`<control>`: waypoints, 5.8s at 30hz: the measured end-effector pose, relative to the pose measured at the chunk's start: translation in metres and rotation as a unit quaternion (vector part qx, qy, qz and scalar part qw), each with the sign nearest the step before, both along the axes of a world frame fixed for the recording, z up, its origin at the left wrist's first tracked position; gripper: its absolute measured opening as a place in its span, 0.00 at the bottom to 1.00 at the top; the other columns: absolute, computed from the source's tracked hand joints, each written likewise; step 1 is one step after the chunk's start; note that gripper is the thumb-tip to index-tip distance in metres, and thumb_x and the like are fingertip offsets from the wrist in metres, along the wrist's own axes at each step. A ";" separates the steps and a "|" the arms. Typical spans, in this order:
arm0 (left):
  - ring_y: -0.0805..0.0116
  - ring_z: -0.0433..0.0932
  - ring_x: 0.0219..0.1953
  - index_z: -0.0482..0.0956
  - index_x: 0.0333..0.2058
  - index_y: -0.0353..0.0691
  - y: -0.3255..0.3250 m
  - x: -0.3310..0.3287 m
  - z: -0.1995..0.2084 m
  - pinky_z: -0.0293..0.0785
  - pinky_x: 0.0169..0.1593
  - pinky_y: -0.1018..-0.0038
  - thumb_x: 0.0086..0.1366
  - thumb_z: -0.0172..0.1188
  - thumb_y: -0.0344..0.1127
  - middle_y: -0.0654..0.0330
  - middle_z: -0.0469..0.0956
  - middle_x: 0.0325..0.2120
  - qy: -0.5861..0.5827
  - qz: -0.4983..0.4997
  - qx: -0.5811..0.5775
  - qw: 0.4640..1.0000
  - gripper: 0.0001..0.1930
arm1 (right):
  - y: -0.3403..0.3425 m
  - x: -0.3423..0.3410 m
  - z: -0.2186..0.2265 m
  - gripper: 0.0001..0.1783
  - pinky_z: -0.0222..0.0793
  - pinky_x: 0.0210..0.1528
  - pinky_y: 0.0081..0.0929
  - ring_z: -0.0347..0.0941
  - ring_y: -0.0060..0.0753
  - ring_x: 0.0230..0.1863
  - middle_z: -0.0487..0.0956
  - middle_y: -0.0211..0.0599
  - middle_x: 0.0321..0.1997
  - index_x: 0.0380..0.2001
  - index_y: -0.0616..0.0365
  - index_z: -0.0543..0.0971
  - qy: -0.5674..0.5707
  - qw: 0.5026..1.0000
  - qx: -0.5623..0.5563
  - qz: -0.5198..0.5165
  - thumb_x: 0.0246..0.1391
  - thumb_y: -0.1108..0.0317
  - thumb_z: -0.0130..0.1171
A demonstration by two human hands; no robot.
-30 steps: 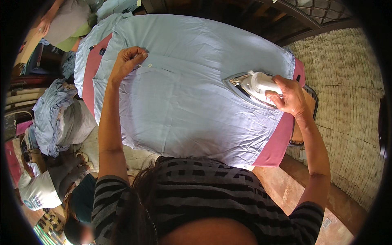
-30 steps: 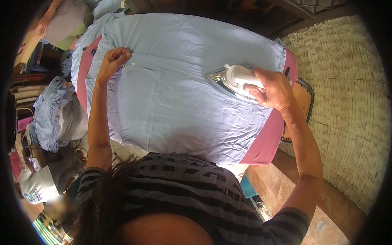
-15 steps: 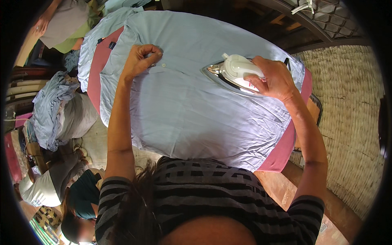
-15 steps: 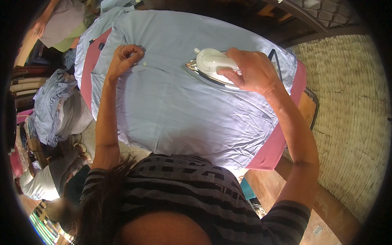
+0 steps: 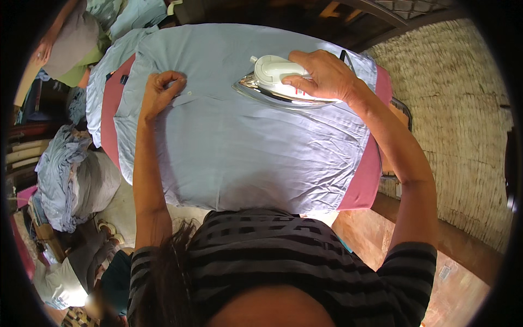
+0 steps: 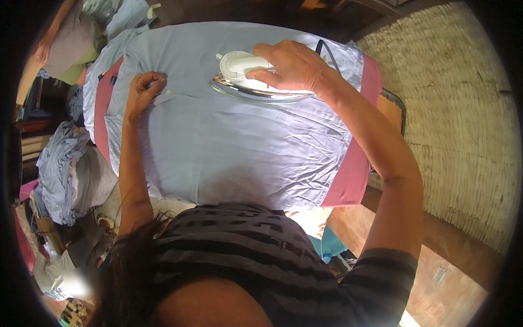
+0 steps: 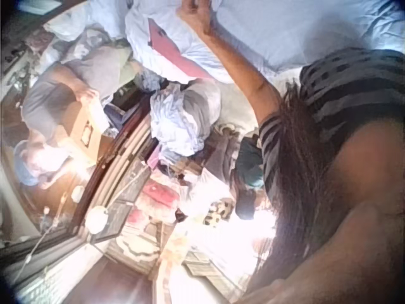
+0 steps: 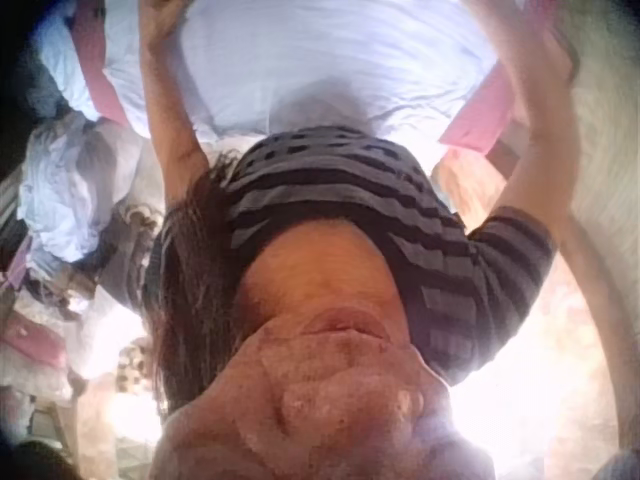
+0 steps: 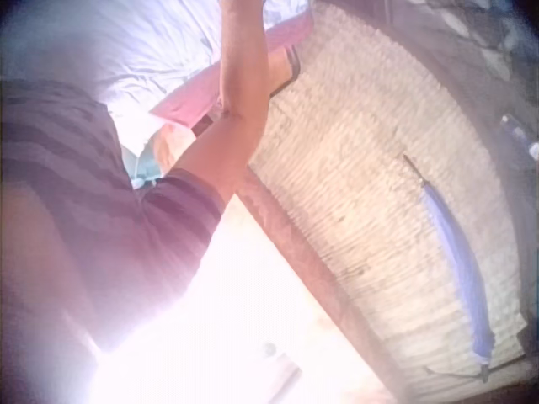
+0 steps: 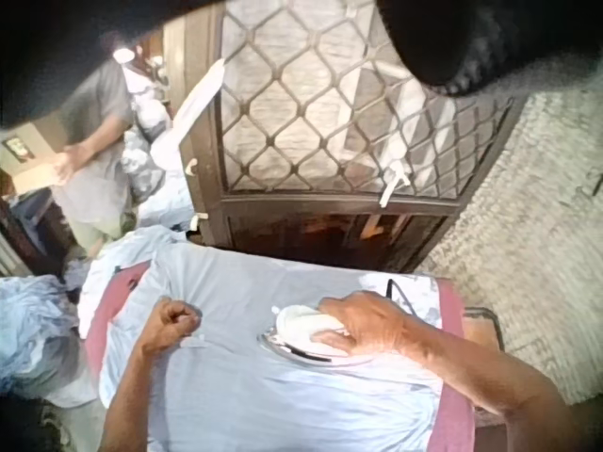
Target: The person irons two shirts on an ironing board, turning them over to press different sides and handling buttons, before setting each aside and picking up the next.
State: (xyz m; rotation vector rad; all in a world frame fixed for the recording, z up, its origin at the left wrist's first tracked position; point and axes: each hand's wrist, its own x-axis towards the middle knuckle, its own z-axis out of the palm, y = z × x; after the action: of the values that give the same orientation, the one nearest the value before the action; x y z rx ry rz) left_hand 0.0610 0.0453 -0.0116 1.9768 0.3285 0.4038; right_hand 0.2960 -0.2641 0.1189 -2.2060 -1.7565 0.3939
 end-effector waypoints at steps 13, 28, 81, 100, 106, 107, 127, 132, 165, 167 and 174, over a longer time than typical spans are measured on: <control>0.83 0.69 0.24 0.81 0.27 0.34 0.002 -0.003 0.000 0.64 0.29 0.82 0.60 0.64 0.30 0.72 0.74 0.21 0.012 0.031 -0.051 0.998 0.06 | -0.004 0.004 -0.007 0.20 0.73 0.33 0.44 0.79 0.55 0.29 0.81 0.47 0.23 0.34 0.57 0.77 -0.023 0.995 0.051 0.078 0.54 0.49 0.63; 0.72 0.76 0.31 0.84 0.37 0.39 0.001 -0.015 0.012 0.69 0.36 0.75 0.58 0.71 0.36 0.62 0.77 0.28 -0.027 0.068 0.103 0.992 0.10 | 0.080 -0.038 -0.006 0.21 0.73 0.33 0.45 0.79 0.55 0.28 0.81 0.49 0.24 0.35 0.58 0.80 -0.051 0.995 0.047 0.066 0.55 0.49 0.63; 0.85 0.61 0.25 0.73 0.39 0.40 0.033 -0.070 -0.014 0.60 0.30 0.83 0.68 0.61 0.27 0.75 0.67 0.23 -0.148 0.276 -0.020 0.950 0.05 | 0.090 -0.049 -0.001 0.17 0.74 0.31 0.44 0.79 0.53 0.28 0.80 0.43 0.24 0.32 0.56 0.76 -0.014 0.996 0.023 0.082 0.51 0.55 0.69; 0.82 0.58 0.21 0.77 0.40 0.39 0.031 -0.065 -0.017 0.57 0.26 0.79 0.65 0.63 0.29 0.70 0.61 0.16 -0.083 0.305 0.109 0.942 0.06 | 0.137 -0.053 -0.014 0.20 0.73 0.34 0.47 0.78 0.56 0.28 0.80 0.51 0.24 0.36 0.56 0.79 -0.031 0.993 0.047 0.100 0.56 0.48 0.61; 0.80 0.59 0.21 0.78 0.39 0.40 0.034 -0.072 -0.015 0.60 0.27 0.79 0.64 0.63 0.28 0.66 0.63 0.17 -0.071 0.304 0.132 0.941 0.05 | 0.138 -0.050 -0.012 0.20 0.72 0.35 0.46 0.77 0.55 0.31 0.81 0.49 0.27 0.34 0.57 0.78 -0.045 0.986 0.088 0.135 0.53 0.50 0.63; 0.80 0.60 0.21 0.78 0.39 0.40 0.034 -0.073 -0.015 0.60 0.27 0.79 0.64 0.63 0.28 0.66 0.64 0.18 -0.089 0.300 0.134 0.940 0.05 | 0.135 -0.050 -0.011 0.19 0.71 0.34 0.46 0.77 0.55 0.30 0.80 0.49 0.27 0.33 0.57 0.78 -0.046 0.986 0.080 0.139 0.54 0.51 0.63; 0.68 0.74 0.35 0.78 0.45 0.41 0.029 -0.074 -0.011 0.70 0.42 0.70 0.61 0.68 0.36 0.60 0.77 0.32 -0.040 0.309 0.249 0.917 0.15 | 0.153 -0.053 0.000 0.25 0.70 0.32 0.43 0.76 0.51 0.25 0.79 0.50 0.24 0.37 0.59 0.78 -0.020 0.995 0.011 0.093 0.61 0.44 0.57; 0.54 0.71 0.57 0.77 0.51 0.43 -0.067 -0.042 0.008 0.63 0.58 0.55 0.61 0.67 0.41 0.56 0.75 0.52 -0.093 0.182 0.361 0.910 0.20 | 0.015 -0.011 0.044 0.24 0.72 0.36 0.42 0.78 0.48 0.29 0.81 0.51 0.28 0.42 0.60 0.79 -0.067 0.996 0.003 -0.063 0.62 0.47 0.57; 0.58 0.77 0.50 0.83 0.33 0.45 -0.244 0.019 -0.005 0.72 0.48 0.61 0.51 0.69 0.27 0.65 0.79 0.38 -0.132 0.037 0.355 0.925 0.09 | -0.143 -0.006 -0.004 0.18 0.69 0.31 0.46 0.76 0.54 0.26 0.77 0.47 0.22 0.32 0.58 0.74 -0.007 0.998 0.035 -0.043 0.56 0.54 0.64; 0.58 0.78 0.49 0.84 0.33 0.44 -0.248 0.018 -0.006 0.72 0.49 0.61 0.51 0.69 0.27 0.64 0.79 0.38 -0.132 0.049 0.353 0.925 0.09 | -0.142 -0.009 -0.004 0.18 0.69 0.31 0.46 0.76 0.55 0.27 0.78 0.47 0.22 0.32 0.58 0.75 0.018 0.997 0.034 -0.071 0.56 0.54 0.64; 0.56 0.78 0.47 0.83 0.34 0.42 -0.241 -0.006 -0.006 0.74 0.50 0.60 0.57 0.67 0.29 0.61 0.80 0.42 -0.127 0.074 0.275 0.950 0.06 | -0.114 -0.028 0.003 0.18 0.70 0.30 0.45 0.76 0.57 0.26 0.79 0.50 0.25 0.32 0.59 0.74 -0.014 0.998 0.003 -0.058 0.56 0.55 0.64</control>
State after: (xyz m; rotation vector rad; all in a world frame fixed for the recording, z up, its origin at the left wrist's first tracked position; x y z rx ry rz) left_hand 0.0546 -0.1953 -0.0180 2.4105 0.2128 0.9184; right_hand 0.2683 -0.3781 0.1223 -2.3057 -1.6316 0.3337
